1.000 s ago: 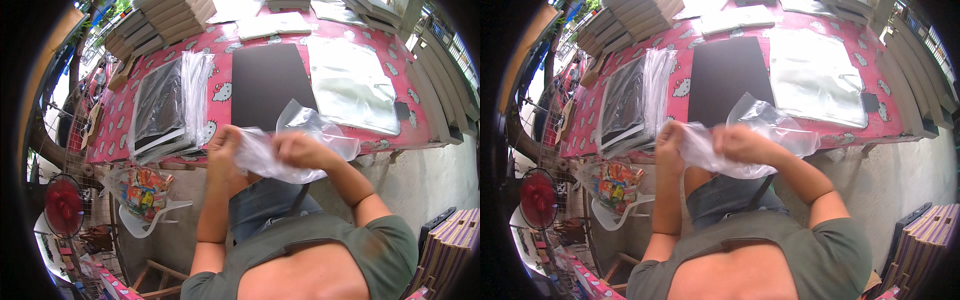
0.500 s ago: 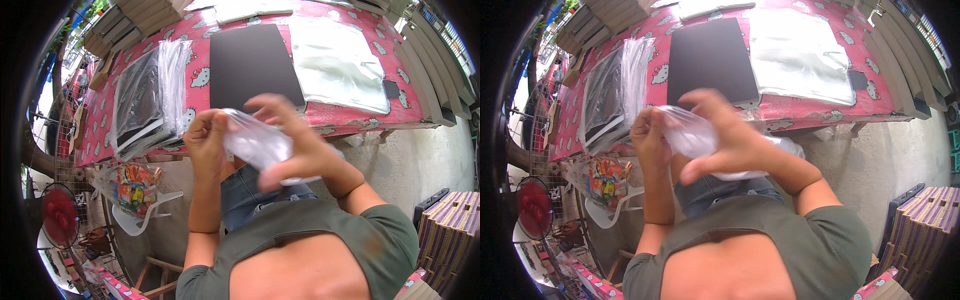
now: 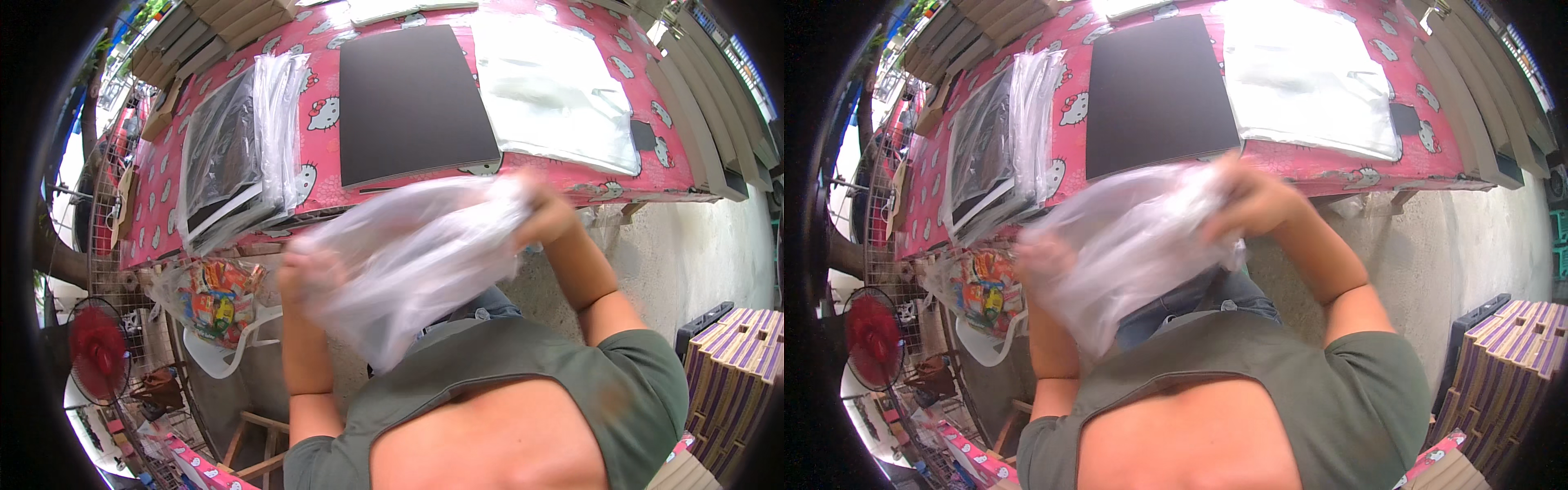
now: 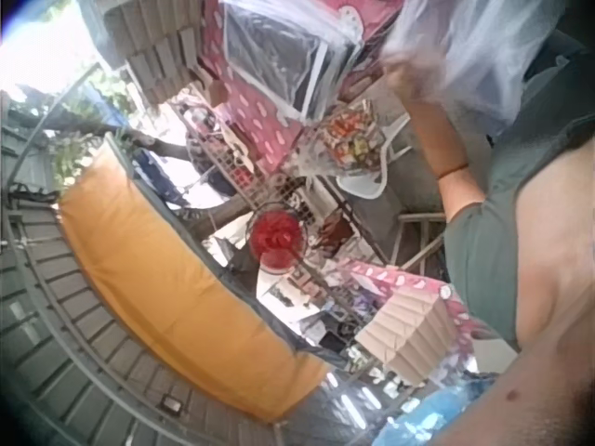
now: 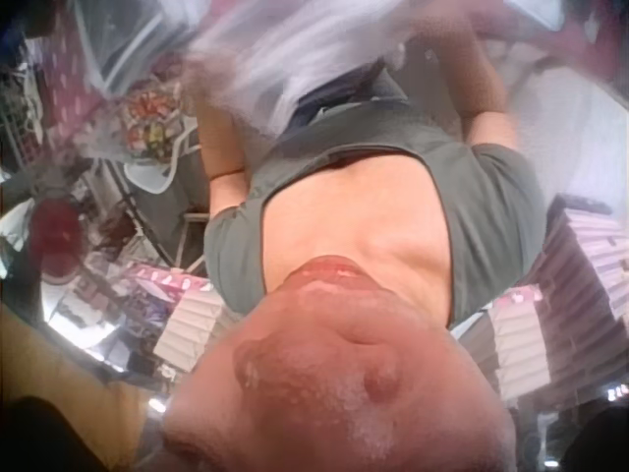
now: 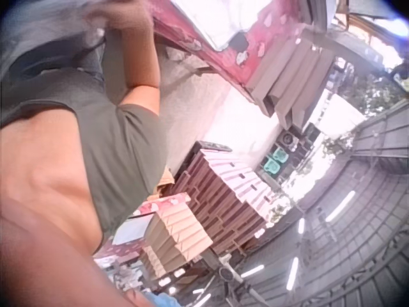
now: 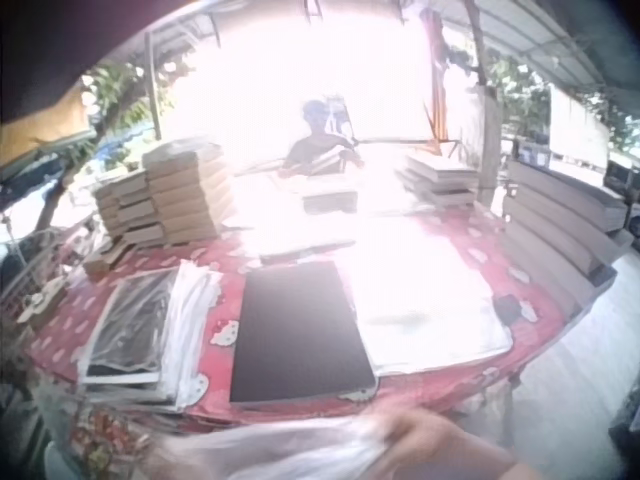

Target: The person slides folders into plastic bags by hand and places them in a stack on a table.

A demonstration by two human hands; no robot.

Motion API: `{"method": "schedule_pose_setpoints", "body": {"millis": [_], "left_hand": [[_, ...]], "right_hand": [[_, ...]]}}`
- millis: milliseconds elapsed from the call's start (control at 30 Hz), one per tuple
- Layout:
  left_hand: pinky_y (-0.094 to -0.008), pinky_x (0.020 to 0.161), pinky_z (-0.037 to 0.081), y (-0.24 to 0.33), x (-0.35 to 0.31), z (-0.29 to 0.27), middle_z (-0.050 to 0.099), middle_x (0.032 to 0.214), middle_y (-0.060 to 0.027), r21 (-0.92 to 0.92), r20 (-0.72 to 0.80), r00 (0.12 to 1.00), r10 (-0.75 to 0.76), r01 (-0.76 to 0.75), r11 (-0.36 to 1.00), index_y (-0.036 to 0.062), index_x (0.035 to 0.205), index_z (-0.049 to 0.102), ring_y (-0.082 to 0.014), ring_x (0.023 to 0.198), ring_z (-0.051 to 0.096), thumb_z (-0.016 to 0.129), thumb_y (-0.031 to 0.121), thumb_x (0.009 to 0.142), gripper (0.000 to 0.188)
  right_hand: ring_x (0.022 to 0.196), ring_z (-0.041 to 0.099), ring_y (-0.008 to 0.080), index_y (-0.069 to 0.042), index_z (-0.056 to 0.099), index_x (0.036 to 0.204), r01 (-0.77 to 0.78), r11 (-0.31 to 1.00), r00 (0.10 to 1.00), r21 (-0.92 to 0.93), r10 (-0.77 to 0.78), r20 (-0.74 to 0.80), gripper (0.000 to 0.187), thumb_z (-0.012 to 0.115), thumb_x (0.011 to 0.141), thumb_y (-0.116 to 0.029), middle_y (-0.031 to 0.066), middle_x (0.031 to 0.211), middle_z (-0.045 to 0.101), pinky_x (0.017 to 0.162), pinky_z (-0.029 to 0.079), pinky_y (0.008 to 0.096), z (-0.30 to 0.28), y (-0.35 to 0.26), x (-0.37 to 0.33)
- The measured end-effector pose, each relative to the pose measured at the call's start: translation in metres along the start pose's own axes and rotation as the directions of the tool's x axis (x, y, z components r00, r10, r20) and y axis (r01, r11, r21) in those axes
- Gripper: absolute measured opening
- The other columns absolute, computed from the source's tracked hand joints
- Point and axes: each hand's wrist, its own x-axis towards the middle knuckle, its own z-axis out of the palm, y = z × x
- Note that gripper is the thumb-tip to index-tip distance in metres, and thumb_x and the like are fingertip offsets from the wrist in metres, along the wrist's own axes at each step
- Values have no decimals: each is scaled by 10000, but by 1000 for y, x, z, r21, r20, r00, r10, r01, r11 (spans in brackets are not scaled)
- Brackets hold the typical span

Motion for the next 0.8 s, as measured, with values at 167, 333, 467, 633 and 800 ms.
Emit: {"method": "schedule_pose_setpoints", "body": {"millis": [167,333,467,633,800], "left_hand": [[-295,443,396,6,15,14,539,612,0,-129,198,940,277,-255,958,42,669,588,-132,489,476,637,253,745,229],[-305,470,407,21,-9,9,548,622,-4,-285,33,930,367,-343,895,39,671,591,-136,508,485,650,259,729,235],[-312,492,415,22,21,8,556,630,-7,494,118,989,-87,17,869,37,673,594,-139,522,492,661,264,715,241],[-322,519,426,11,10,5,565,640,-10,-182,65,947,314,-298,937,34,675,597,-143,540,500,674,270,698,250],[-331,546,437,17,14,3,575,651,-14,-346,-78,916,394,-396,851,31,677,600,-147,559,509,687,276,682,260]], "right_hand": [[719,586,202,-16,590,920,-384,921,923,59,385,-2,314,593,794,-304,76,850,611,649,465,313,7,21,0],[699,584,188,-12,594,909,-259,930,950,260,294,-105,296,617,774,-274,73,822,613,640,466,304,-6,23,5],[682,582,177,-9,598,900,-333,942,943,44,333,7,284,637,757,-251,70,800,615,633,467,296,-13,34,11],[662,580,162,-5,602,888,-464,772,768,-434,595,237,271,661,737,-221,67,772,617,623,467,287,-12,23,6],[639,562,112,9,635,840,-381,918,912,107,392,-118,172,675,715,-102,50,710,621,610,456,275,-12,28,-17]]}}
